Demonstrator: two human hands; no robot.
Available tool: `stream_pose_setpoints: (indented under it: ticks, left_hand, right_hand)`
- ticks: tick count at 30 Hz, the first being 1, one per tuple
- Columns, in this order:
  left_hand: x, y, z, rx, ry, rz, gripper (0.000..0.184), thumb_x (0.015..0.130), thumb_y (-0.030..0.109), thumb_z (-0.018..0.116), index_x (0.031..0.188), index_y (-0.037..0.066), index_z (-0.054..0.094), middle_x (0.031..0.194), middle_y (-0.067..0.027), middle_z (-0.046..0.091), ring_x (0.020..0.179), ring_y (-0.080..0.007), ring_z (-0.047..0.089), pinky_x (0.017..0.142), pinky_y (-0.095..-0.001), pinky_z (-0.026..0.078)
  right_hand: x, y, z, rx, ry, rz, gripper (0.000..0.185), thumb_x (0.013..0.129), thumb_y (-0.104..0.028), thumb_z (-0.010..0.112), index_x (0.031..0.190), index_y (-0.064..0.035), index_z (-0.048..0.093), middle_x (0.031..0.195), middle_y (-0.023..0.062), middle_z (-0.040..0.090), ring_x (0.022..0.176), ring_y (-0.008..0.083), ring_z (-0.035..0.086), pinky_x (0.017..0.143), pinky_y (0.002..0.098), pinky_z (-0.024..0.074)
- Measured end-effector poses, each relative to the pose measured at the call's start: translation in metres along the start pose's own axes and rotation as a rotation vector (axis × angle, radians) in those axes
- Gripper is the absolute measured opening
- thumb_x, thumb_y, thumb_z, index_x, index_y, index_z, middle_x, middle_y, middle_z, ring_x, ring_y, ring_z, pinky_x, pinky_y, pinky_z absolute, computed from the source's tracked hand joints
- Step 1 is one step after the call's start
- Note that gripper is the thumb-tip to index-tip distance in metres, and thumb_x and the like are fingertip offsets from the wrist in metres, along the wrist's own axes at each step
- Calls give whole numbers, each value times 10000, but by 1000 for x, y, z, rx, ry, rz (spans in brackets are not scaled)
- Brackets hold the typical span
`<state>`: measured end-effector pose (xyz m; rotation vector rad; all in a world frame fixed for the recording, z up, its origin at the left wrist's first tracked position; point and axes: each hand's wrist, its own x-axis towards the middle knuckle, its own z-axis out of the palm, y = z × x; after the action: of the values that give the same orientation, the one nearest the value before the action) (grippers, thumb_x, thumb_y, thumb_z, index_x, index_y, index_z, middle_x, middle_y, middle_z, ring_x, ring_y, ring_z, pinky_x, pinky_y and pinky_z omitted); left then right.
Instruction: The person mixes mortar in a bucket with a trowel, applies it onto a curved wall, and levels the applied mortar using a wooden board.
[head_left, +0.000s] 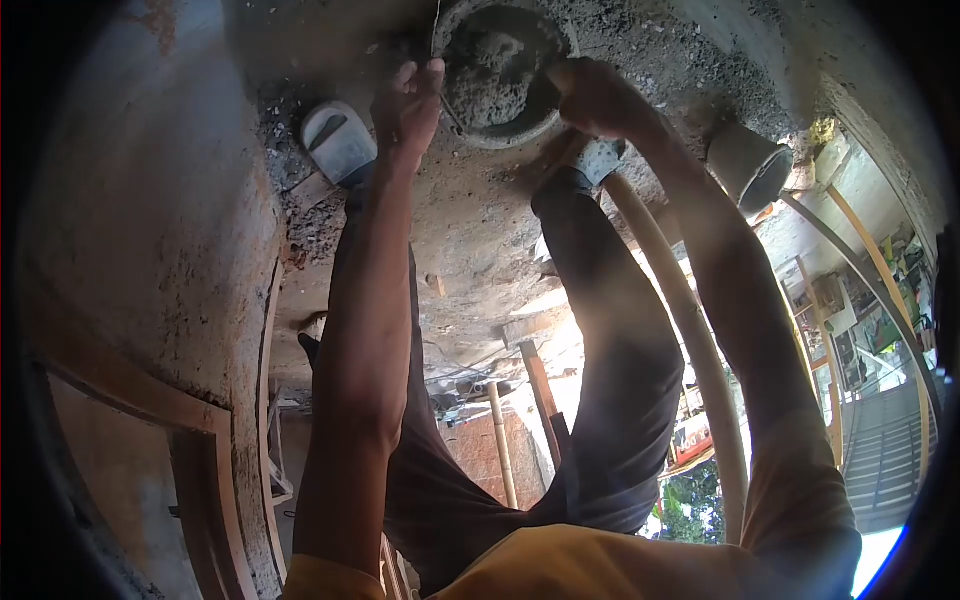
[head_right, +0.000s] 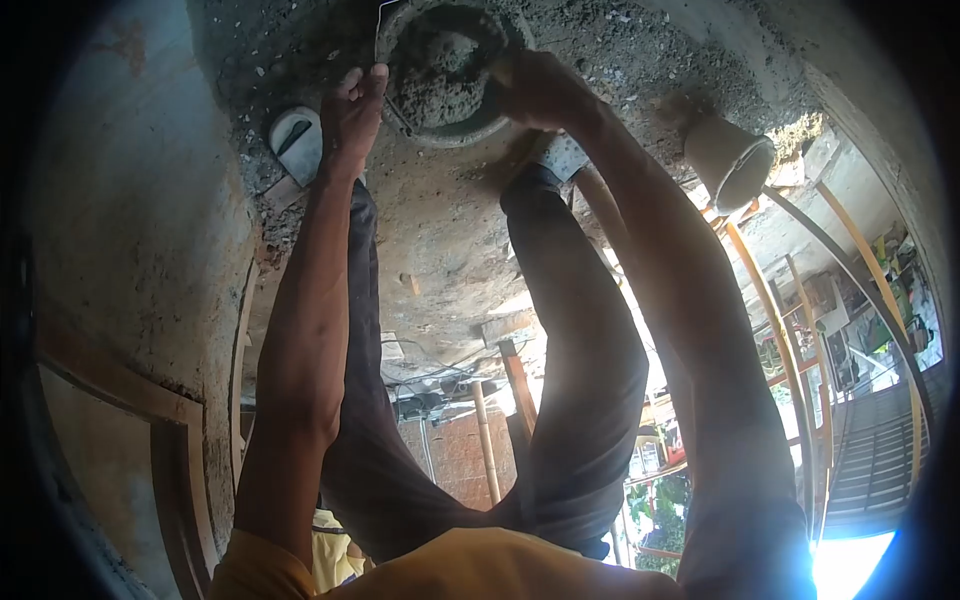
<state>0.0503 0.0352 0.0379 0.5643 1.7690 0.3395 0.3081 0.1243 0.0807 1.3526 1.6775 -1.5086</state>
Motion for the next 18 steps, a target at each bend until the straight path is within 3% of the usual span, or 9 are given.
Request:
stream_pose_setpoints:
  ticks: [2,3,5,7,10,12,14,17,18]
  left_hand:
    - [10,3,3,33,25,22,616,965,491,702,1276,-41,697,1163,-193,771,1113,-296,736,950,-376,547]
    - [24,-19,12,121,115,66,603,969,471,703,1282,-43,688,1170,-191,772,1106,-285,738,934,-368,547]
    - [16,3,8,75,112,97,608,973,461,702,1302,-50,678,1171,-194,771,1107,-281,737,942,-369,548]
    - [10,-8,2,35,42,75,654,975,470,705,1332,-76,655,1165,-215,766,1112,-292,735,961,-375,549]
    - [22,-23,5,81,91,70,683,975,485,709,1344,-86,646,1186,-238,755,1122,-309,732,975,-377,549]
    - [25,-16,2,88,109,71,713,966,500,716,1358,-90,635,1216,-250,742,1142,-323,725,986,-386,549]
    - [15,-17,-2,98,111,44,744,958,515,723,1373,-94,624,1247,-262,729,1163,-336,718,998,-394,550]
    - [25,-38,-4,78,48,35,768,955,528,720,1386,-98,612,1249,-269,726,1180,-342,713,1005,-403,551]
    - [31,-36,-4,62,50,59,769,956,529,718,1388,-98,610,1250,-270,725,1182,-343,713,1006,-403,552]
  right_hand:
    - [32,24,41,20,-73,79,216,887,-68,597,1080,15,648,816,184,690,656,270,688,696,402,580]
    - [43,21,69,158,-113,105,167,889,-72,600,1035,-1,637,763,134,658,596,227,642,600,371,541]
    - [29,6,73,447,-279,186,72,893,-81,607,945,-33,615,657,35,594,475,142,548,408,310,461]
    - [-1,-8,41,734,-349,260,79,871,-56,607,831,-68,540,603,-5,505,441,92,447,386,261,393]
    - [-7,-2,7,552,-127,303,16,888,-31,572,894,-46,572,677,47,591,453,128,537,384,300,446]
    - [21,17,53,385,-83,119,113,893,-44,567,984,20,588,753,140,655,528,217,659,446,364,539]
    - [29,-9,69,200,-250,114,219,868,-47,586,1057,62,614,794,197,671,639,289,732,534,406,596]
    - [-3,-45,6,355,-181,227,183,852,-81,664,995,28,698,892,219,740,814,321,771,770,454,642]
    - [2,-34,27,262,-87,172,195,839,-84,672,1001,20,697,896,227,740,844,341,769,803,471,634]
